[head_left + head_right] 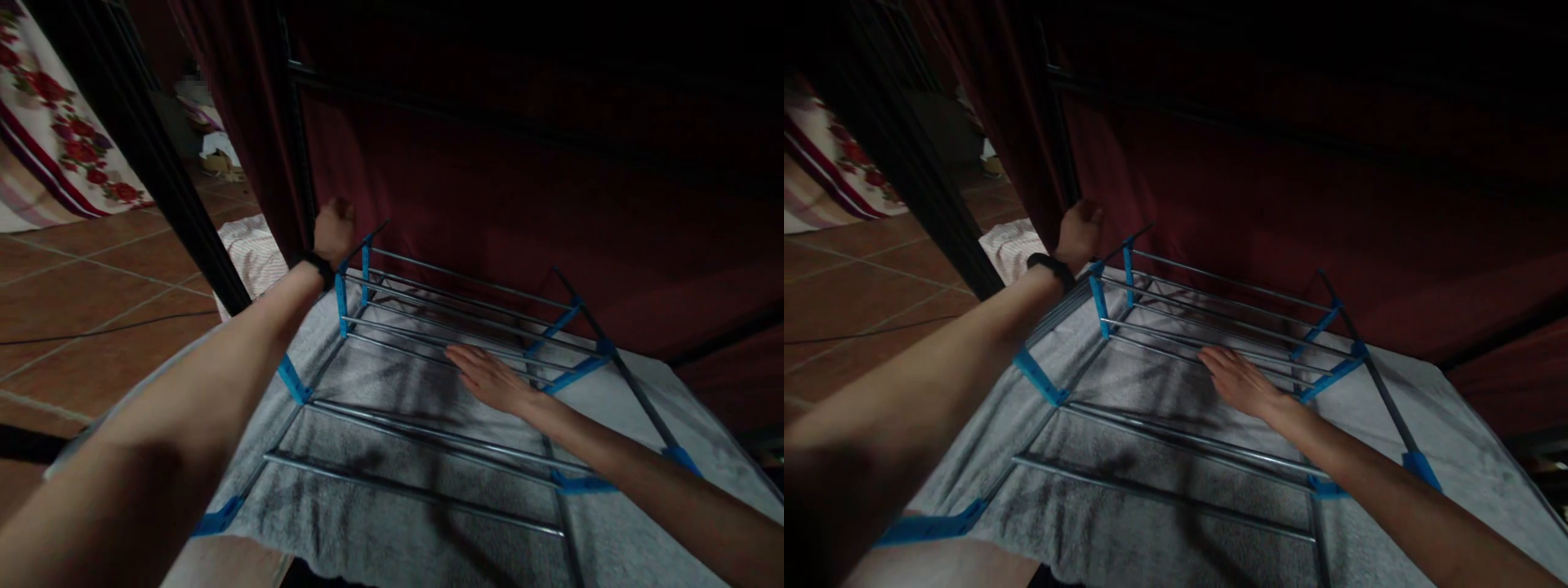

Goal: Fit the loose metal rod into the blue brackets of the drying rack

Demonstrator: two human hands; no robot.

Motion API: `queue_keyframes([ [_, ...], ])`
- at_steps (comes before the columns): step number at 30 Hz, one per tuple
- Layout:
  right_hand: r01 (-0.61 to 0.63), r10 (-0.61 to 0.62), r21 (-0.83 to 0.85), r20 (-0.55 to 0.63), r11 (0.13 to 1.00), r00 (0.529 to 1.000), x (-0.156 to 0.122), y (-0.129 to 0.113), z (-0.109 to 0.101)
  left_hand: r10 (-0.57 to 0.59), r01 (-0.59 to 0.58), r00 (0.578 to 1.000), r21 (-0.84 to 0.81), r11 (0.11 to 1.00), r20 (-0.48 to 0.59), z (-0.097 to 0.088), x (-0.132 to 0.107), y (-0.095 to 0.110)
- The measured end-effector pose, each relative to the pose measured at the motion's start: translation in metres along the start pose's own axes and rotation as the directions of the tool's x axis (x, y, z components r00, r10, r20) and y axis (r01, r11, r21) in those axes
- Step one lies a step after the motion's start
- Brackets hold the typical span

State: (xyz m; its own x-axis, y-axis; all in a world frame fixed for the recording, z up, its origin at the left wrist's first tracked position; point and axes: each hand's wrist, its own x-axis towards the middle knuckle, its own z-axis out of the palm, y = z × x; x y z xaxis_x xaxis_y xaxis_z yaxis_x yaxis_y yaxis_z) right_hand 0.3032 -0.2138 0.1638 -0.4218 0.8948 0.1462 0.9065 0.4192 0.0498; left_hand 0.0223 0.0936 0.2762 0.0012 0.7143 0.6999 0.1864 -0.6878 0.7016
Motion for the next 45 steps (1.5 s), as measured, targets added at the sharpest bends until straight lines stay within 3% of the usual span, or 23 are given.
queue_keyframes([
  [3,-0.037,0.037,-0.005,-0.026,0.999,0.999,0.034,-0.014,0.025,0.019,-0.032,0.984,-0.069,0.997,-0.176,0.018,-0.046,0.034],
  [6,-0.129,0.127,-0.047,-0.04,0.991,0.991,0.064,-0.021,0.038,-0.027,0.009,0.974,-0.082,0.997,-0.224,0.027,-0.133,0.05],
  [9,-0.215,0.214,-0.081,-0.016,0.973,0.977,0.086,-0.019,0.043,-0.209,0.217,0.939,0.0,0.976,-0.273,0.021,-0.206,0.026],
  [11,-0.246,0.249,-0.093,0.025,0.965,0.968,0.095,-0.016,0.045,-0.351,0.389,0.869,0.042,0.92,-0.35,0.012,-0.228,-0.004],
  [13,-0.263,0.27,-0.094,0.071,0.96,0.96,0.1,-0.013,0.046,-0.445,0.495,0.82,0.057,0.867,-0.359,0.004,-0.228,-0.036],
  [15,-0.265,0.273,-0.08,0.107,0.961,0.956,0.103,-0.01,0.046,-0.502,0.538,0.804,0.032,0.842,-0.318,-0.001,-0.215,-0.061],
  [18,-0.284,0.288,-0.046,0.137,0.958,0.948,0.102,-0.009,0.048,-0.546,0.554,0.805,-0.035,0.832,-0.233,-0.001,-0.194,-0.084],
  [22,-0.294,0.293,-0.017,0.152,0.956,0.944,0.102,-0.007,0.05,-0.534,0.518,0.843,-0.169,0.839,-0.068,0.001,-0.184,-0.101],
  [26,-0.269,0.267,-0.004,0.142,0.963,0.953,0.103,-0.004,0.048,-0.556,0.52,0.831,-0.333,0.787,-0.016,-0.003,-0.185,-0.109],
  [34,-0.252,0.251,-0.006,0.12,0.968,0.96,0.103,-0.004,0.036,-0.686,0.504,0.727,-0.664,0.553,-0.02,0.003,-0.173,-0.097],
  [40,-0.276,0.274,-0.006,0.118,0.961,0.954,0.108,-0.006,0.033,-0.77,0.556,0.638,-0.684,0.472,-0.012,0.014,-0.16,-0.097],
  [43,-0.286,0.283,0.007,0.112,0.958,0.952,0.111,-0.004,0.034,-0.798,0.613,0.6,-0.612,0.5,-0.051,0.017,-0.152,-0.104],
  [45,-0.289,0.285,0.015,0.108,0.957,0.952,0.112,-0.003,0.034,-0.799,0.643,0.599,-0.558,0.525,-0.061,0.02,-0.148,-0.11],
])
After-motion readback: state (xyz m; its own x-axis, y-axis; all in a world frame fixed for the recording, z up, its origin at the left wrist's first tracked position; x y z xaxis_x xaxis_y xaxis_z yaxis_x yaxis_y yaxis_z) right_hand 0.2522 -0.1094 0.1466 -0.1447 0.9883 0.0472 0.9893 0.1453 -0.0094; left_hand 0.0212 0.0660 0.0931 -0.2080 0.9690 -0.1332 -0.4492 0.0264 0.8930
